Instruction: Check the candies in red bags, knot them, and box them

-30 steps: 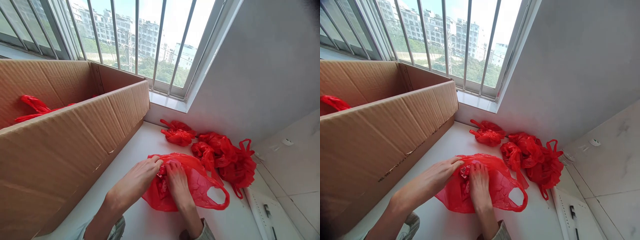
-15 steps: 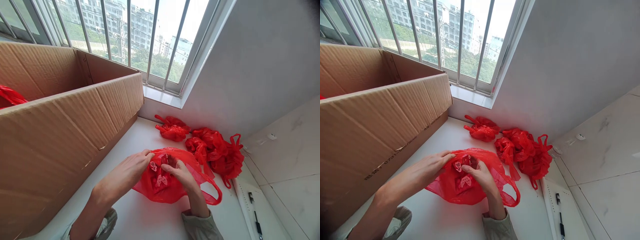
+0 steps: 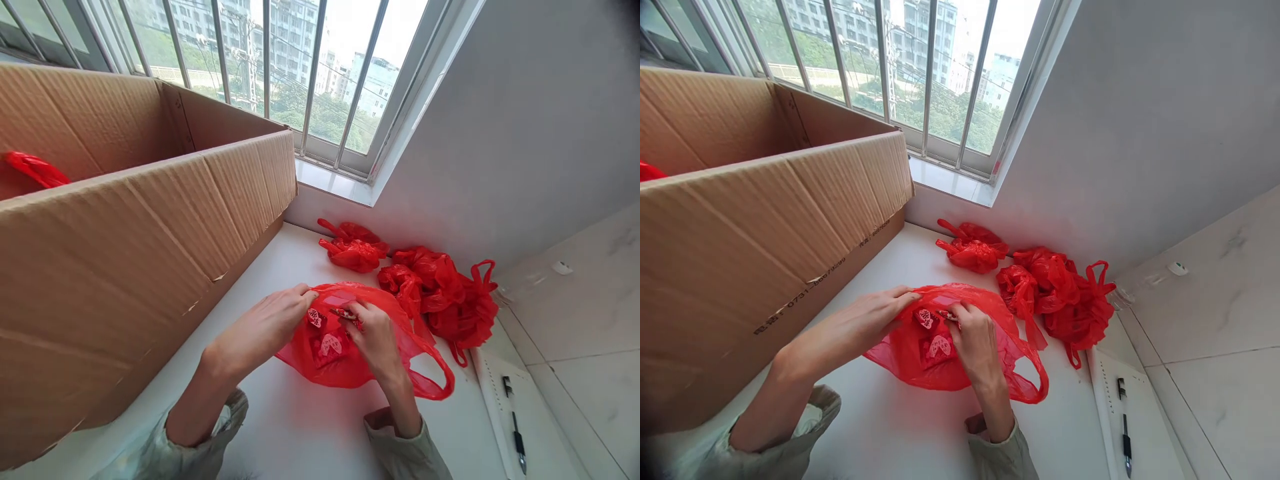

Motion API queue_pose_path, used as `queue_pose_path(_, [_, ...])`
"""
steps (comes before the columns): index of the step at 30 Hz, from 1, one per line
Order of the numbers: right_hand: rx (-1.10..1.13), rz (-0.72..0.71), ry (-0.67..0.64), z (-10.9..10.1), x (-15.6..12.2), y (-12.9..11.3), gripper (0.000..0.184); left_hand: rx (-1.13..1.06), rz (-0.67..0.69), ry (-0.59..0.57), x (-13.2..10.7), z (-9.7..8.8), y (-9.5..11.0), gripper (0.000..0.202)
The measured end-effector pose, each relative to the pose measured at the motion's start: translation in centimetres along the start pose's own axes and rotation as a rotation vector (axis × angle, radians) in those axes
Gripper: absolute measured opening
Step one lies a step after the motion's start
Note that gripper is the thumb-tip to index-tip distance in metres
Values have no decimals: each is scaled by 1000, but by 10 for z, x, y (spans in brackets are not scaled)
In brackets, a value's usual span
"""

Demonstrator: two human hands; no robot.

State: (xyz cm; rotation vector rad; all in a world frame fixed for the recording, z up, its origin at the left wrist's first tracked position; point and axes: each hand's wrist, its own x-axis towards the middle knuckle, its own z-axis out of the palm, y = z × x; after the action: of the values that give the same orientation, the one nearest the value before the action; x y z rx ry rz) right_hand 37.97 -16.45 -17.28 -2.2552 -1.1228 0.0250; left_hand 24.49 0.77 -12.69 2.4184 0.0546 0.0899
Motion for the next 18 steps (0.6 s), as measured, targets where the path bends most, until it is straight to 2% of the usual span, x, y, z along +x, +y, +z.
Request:
queue_pose_path(2, [-48, -205, 16, -1, -3, -4, 31, -36, 7, -11, -1, 1, -6, 32])
queue_pose_path(4, [-21, -358, 49, -5, -5, -6, 37, -48, -4, -13, -1, 1, -9, 29])
queue_pose_path(8, [102, -459, 153, -9, -6, -6, 32, -65, -16, -4, -1, 1, -8, 28])
queue_pose_path(11, [165, -452, 179, -9, -5, -4, 28, -76, -3, -5, 0, 1, -8, 28])
queue_pose_path(14, [124, -413, 144, -10, -5, -3, 26, -79, -5, -9, -1, 1, -9, 29])
queue_pose_path(16, [0, -328, 36, -11, -5, -2, 23, -85, -5, -14, -1, 0, -8, 29])
queue_pose_path(18, [-196, -187, -128, -11, -6, -2, 21, -90, -6, -22, -2, -3, -5, 29])
